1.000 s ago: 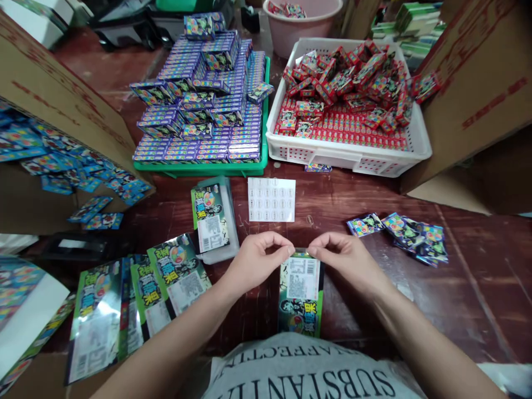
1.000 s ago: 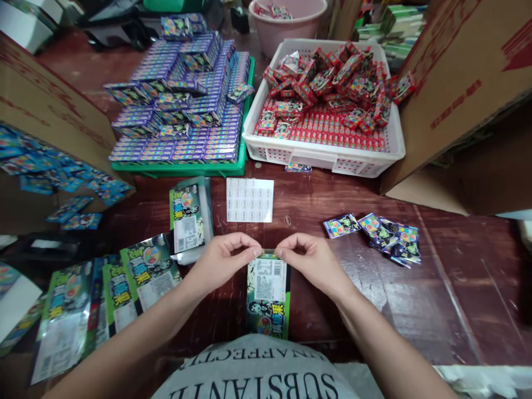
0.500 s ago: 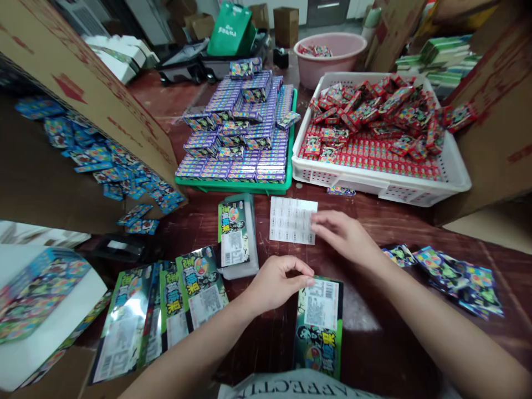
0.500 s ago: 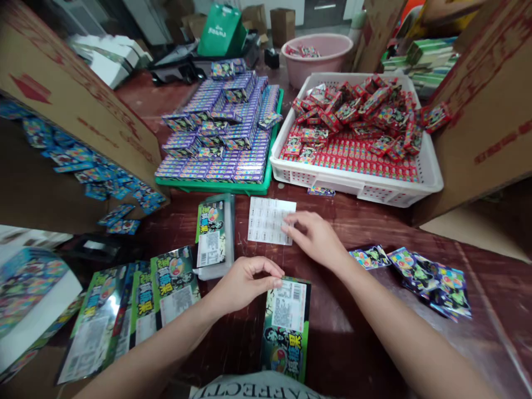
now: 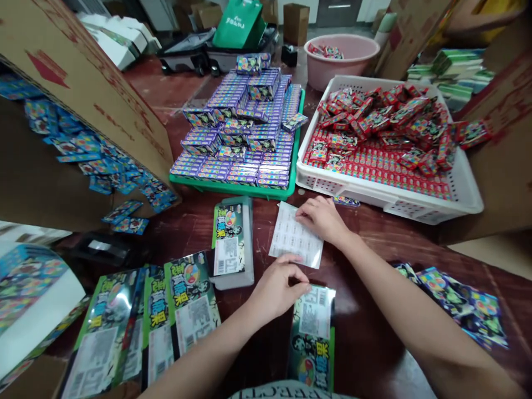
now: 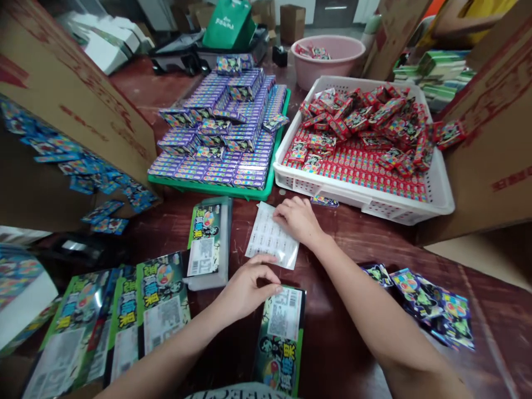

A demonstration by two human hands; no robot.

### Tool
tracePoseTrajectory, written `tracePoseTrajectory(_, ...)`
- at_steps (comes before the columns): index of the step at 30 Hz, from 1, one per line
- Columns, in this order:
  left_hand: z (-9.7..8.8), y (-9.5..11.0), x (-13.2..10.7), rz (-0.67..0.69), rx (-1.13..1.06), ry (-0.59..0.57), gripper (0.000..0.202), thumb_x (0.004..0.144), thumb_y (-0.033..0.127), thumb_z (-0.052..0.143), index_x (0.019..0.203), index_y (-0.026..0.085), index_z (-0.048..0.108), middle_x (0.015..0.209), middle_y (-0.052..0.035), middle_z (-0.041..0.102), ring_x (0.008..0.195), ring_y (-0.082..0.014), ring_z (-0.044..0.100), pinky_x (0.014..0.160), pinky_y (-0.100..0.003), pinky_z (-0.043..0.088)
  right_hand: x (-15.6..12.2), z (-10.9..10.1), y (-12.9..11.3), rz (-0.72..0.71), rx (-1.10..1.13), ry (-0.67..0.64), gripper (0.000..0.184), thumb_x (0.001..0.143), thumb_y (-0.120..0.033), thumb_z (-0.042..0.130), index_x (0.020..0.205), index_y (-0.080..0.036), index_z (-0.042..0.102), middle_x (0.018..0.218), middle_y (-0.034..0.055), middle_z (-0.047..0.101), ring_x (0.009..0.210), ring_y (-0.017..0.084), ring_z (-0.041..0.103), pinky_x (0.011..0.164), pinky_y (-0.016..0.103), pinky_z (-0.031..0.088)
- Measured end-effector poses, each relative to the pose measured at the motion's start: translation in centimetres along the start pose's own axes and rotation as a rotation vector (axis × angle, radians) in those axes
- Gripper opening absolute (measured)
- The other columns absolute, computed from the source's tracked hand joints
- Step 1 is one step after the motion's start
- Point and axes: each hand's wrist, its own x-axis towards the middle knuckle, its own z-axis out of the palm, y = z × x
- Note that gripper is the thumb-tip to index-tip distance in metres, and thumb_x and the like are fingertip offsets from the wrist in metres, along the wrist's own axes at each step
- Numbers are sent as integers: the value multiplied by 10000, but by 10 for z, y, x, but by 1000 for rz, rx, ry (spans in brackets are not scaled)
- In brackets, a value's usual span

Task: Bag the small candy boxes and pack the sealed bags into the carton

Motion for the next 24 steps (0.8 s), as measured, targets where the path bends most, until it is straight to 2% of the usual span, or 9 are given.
tracePoseTrajectory(3,6,-1,4,-6,86,35,69,762,162,772,736,223,754,1387,-74,601,1283,-253,582,1101,-388,414,-22,0,-14,-125,11,-61,171,982,-344,601,943,-247,736,955,58,708,987,242,548,924,426,330)
tracePoseTrajectory(7,4,3,2,28,93,24,53,775,181,767,762,222,736,1263,-75,673,1301,-257,563,1103,-385,412,-59,-18,-32,-178,255,-43,136,979,-353,614,962,-263,714,940,31,695,971,205,577,930,393,394)
tracePoseTrajectory(9,2,6,-3,14,76,-15,12,818,218,726,815,216,715,1159,-70,712,1159,-248,646,1009,-384,479,-77,-38,-36,-64,541,-11,155,964,-357,632,1090,-274,672,983,35,670,978,200,592,919,386,450)
tracePoseTrajectory(11,2,9,-10,-33,32,-72,64,861,266,678,902,218,687,1060,-54,735,984,-225,696,882,-364,528,-92,-59,-36,96,813,-44,340,939,-365,654,1260,-282,576,1002,36,640,957,189,604,884,368,503)
tracePoseTrajectory(13,3,12,-15,-81,-18,-109,106,875,288,651,958,221,659,978,-36,743,897,-211,702,796,-334,537,-102,-77,-36,230,1002,-152,479,912,-367,674,1348,-273,498,966,19,628,888,165,615,822,330,535)
tracePoseTrajectory(15,6,15,-17,-94,-43,-122,113,863,283,651,956,219,645,944,-32,738,891,-211,696,770,-316,530,-109,-86,-35,309,1132,-317,499,885,-362,697,1333,-247,510,895,-6,635,802,139,618,750,290,544)
tracePoseTrajectory(17,8,18,-18,-89,-44,-135,108,857,286,650,939,216,640,907,-28,728,882,-209,687,753,-307,518,-112,-86,-37,335,1226,-466,494,863,-357,712,1303,-221,533,845,-22,649,744,124,616,696,268,540)
tracePoseTrajectory(19,10,22,-17,-81,-33,-148,118,854,295,652,941,216,639,886,-23,718,869,-206,676,745,-304,507,-114,-80,-40,320,1263,-539,468,860,-348,707,1275,-209,543,813,-32,656,717,121,611,671,264,532)
tracePoseTrajectory(24,12,26,-19,-78,-6,-146,150,848,302,652,965,210,638,863,-15,700,783,-182,646,699,-296,487,-119,-62,-44,258,1099,-525,465,883,-307,660,1307,-216,492,842,-25,651,735,133,606,671,280,521)
